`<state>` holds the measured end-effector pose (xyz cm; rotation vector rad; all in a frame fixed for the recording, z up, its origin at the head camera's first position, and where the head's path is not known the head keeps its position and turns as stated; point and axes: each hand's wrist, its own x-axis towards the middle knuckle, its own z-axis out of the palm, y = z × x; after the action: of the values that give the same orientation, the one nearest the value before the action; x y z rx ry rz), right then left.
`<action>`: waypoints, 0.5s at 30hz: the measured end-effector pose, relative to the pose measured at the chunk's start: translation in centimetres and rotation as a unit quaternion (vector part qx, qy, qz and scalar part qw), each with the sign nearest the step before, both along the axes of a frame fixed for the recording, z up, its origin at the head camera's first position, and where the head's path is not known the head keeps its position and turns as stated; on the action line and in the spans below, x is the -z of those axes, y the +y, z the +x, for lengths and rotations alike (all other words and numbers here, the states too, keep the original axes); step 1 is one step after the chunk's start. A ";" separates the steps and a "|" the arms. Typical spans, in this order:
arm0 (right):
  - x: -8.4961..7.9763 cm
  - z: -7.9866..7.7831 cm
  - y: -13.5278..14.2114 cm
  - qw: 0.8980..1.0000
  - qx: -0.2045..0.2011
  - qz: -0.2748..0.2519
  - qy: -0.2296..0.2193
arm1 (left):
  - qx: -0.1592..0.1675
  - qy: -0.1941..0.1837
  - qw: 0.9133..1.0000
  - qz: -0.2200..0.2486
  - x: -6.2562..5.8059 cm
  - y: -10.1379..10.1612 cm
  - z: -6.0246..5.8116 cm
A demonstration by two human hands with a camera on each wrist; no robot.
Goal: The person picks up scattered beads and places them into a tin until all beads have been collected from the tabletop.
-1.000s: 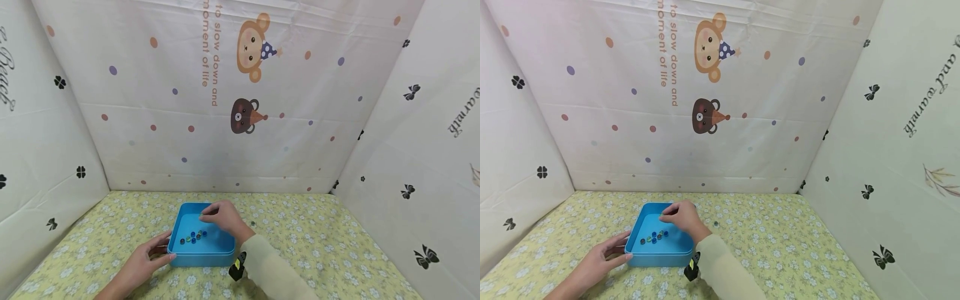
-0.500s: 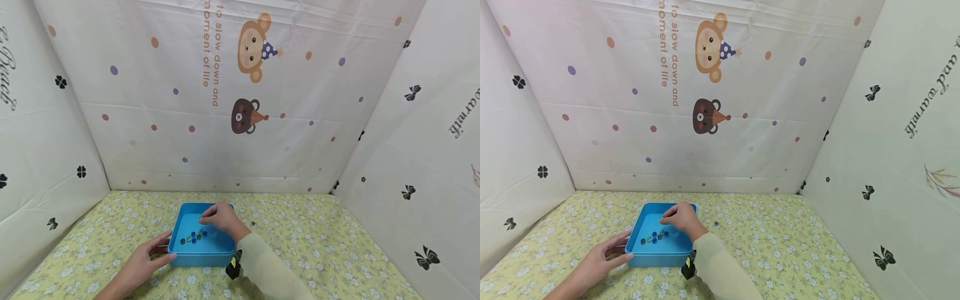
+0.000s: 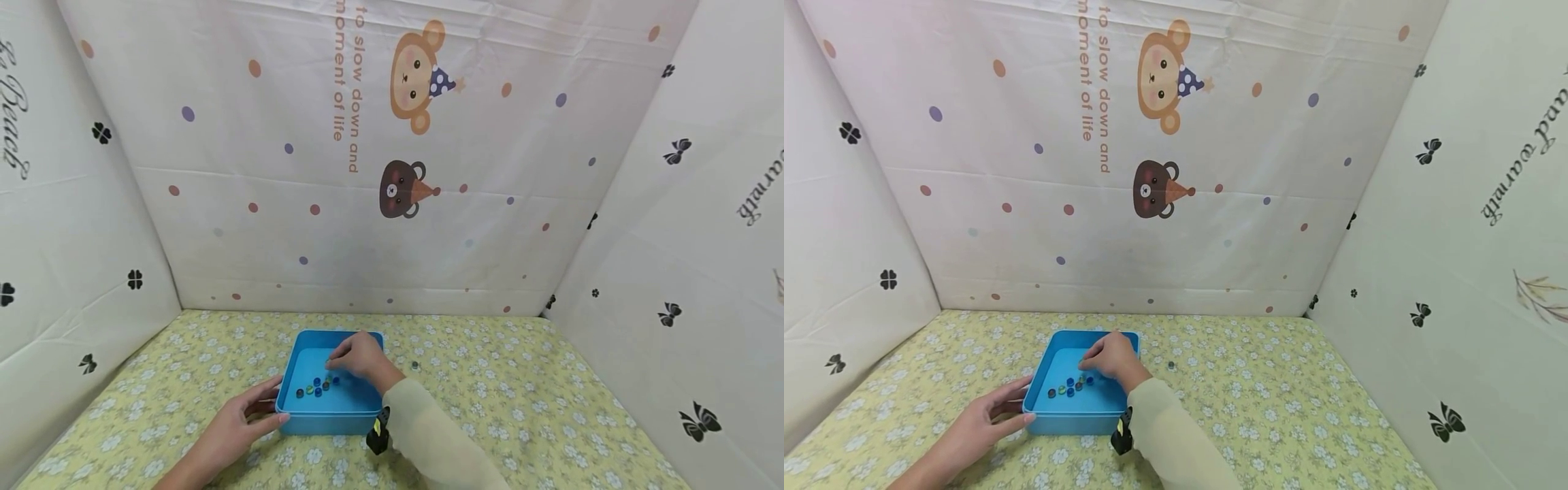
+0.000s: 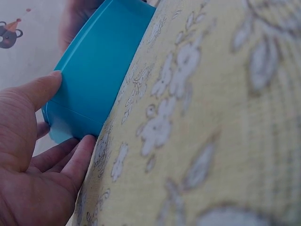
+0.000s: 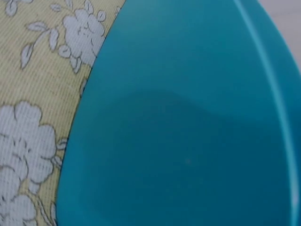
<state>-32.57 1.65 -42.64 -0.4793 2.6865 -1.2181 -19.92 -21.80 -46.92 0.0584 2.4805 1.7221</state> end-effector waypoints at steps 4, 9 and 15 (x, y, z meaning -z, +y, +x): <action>0.1 -0.1 -0.1 1.000 0.005 0.011 -0.002 | 0.005 0.004 1.000 -0.002 -0.1 0.0 0.1; 0.3 -0.3 -0.3 1.000 0.008 0.022 -0.001 | 0.004 0.001 1.000 0.000 0.0 0.0 0.1; 0.5 -0.4 -0.4 1.000 0.003 0.025 0.002 | 0.008 0.000 1.000 0.003 0.1 -0.1 0.0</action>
<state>-33.00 1.28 -43.15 -0.4676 2.7156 -1.1497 -19.96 -21.91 -47.05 0.0797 2.4681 1.7227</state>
